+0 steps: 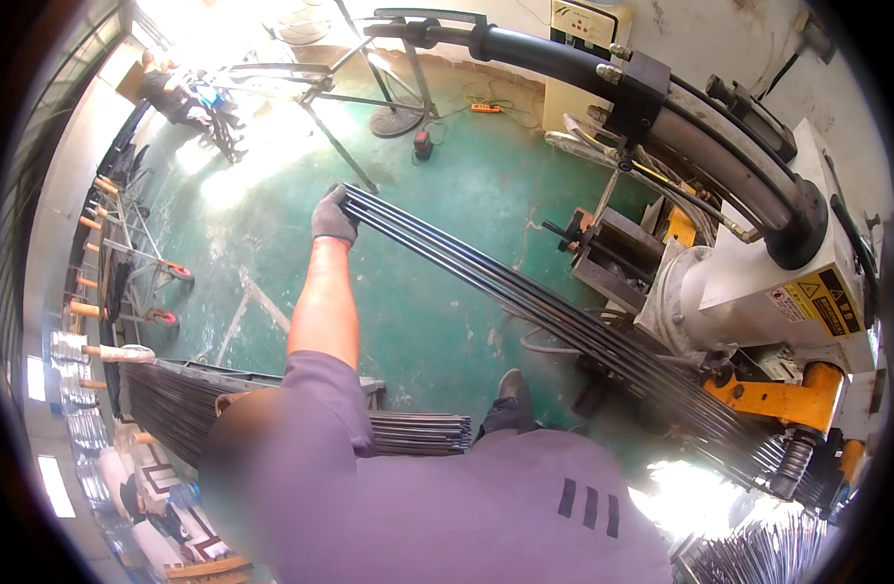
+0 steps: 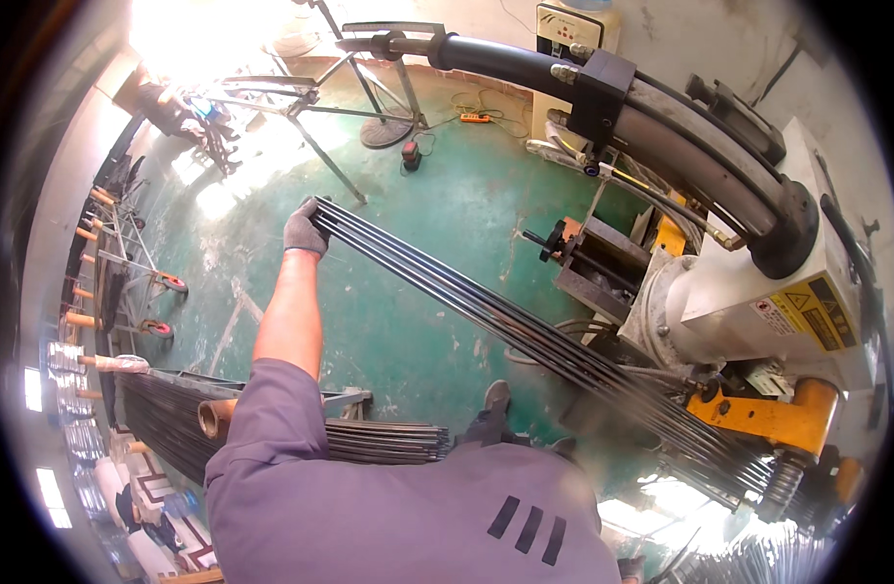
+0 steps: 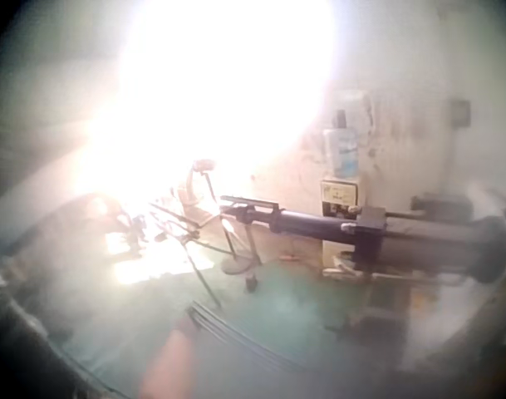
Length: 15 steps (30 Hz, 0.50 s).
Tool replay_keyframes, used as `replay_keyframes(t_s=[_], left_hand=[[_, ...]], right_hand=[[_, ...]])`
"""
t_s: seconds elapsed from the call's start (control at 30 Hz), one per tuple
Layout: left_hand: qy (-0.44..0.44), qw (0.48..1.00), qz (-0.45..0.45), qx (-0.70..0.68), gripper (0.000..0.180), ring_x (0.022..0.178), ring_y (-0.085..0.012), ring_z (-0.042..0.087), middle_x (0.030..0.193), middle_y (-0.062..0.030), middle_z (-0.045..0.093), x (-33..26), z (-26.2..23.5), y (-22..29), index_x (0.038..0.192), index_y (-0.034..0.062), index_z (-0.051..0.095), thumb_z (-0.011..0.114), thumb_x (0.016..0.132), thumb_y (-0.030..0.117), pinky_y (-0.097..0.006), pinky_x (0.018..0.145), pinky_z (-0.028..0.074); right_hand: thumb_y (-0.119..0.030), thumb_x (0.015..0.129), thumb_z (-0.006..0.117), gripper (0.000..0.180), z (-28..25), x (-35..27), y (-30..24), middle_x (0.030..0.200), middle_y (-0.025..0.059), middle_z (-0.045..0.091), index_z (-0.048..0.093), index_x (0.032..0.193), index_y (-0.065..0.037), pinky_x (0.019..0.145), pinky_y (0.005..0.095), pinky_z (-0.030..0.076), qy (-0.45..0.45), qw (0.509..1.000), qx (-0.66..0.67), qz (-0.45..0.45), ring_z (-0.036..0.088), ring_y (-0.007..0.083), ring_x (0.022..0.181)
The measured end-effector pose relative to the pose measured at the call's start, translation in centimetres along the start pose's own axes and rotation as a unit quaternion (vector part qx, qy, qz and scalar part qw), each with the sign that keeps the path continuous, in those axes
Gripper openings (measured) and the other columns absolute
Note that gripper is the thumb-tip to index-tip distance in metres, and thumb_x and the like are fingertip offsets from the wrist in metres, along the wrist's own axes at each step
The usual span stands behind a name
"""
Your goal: The person repeatedly picks up bundles of long metal rods from the floor and feeds them into a yellow and white industrial bending machine. They align the rods, operate the machine to bend them, and then remove the finished pieces to place them into a metal rack. The cycle of loading, bending, and unloading continues throughout the clip.
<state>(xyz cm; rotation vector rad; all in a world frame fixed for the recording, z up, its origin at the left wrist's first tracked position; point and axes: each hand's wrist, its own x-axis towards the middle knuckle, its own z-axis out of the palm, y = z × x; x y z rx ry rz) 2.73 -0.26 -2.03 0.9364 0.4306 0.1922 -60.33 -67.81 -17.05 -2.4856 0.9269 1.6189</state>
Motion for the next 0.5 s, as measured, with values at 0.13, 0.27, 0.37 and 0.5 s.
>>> replay_keyframes(t_s=[0.13,0.27,0.37,0.5], left_hand=[[-0.019,0.999,-0.014,0.028,0.017,0.087,-0.0274,0.064,0.094,-0.016,0.065,-1.5,1.2,1.4,0.106,0.0001,0.057,0.049,0.092,0.007,-0.04,0.079,0.054],[-0.087,0.985,-0.056,0.135,0.02,0.091,-0.0252,0.063,0.095,-0.0098,0.065,-0.8,1.7,1.8,0.108,0.0073,0.059,0.055,0.09,0.015,-0.041,0.08,0.052],[-0.1,0.98,-0.076,0.157,0.028,0.096,-0.0234,0.058,0.102,-0.0084,0.061,-1.2,-0.1,3.6,0.113,0.0075,0.056,0.058,0.088,0.019,-0.041,0.083,0.048],[-0.093,0.992,-0.057,0.065,0.04,0.114,-0.0276,0.042,0.123,-0.0108,0.044,-2.2,1.5,3.9,0.128,0.0082,0.041,0.047,0.093,0.028,-0.046,0.097,0.034]], right_hand=[[-0.026,0.092,0.046,0.045,1.8,-0.9,0.6,0.144,0.0029,0.045,0.049,0.135,-0.012,0.112,0.0579,0.015,0.011,0.998,-0.065,-0.007,0.035,0.0227,0.136],[-0.023,0.092,0.046,0.045,6.3,-3.5,4.6,0.144,0.0033,0.045,0.049,0.136,-0.014,0.112,0.0578,0.015,0.068,0.923,-0.373,-0.06,0.033,0.0233,0.137],[-0.021,0.091,0.048,0.035,2.5,-4.4,3.8,0.134,0.004,0.052,0.056,0.125,-0.014,0.105,0.0493,0.026,0.043,0.929,-0.366,-0.042,0.042,0.0221,0.126],[-0.018,0.088,0.054,0.022,-1.6,-11.8,0.6,0.112,0.0016,0.067,0.073,0.098,-0.016,0.092,0.0289,0.044,-0.06,0.93,-0.355,-0.079,0.06,0.0187,0.105]])
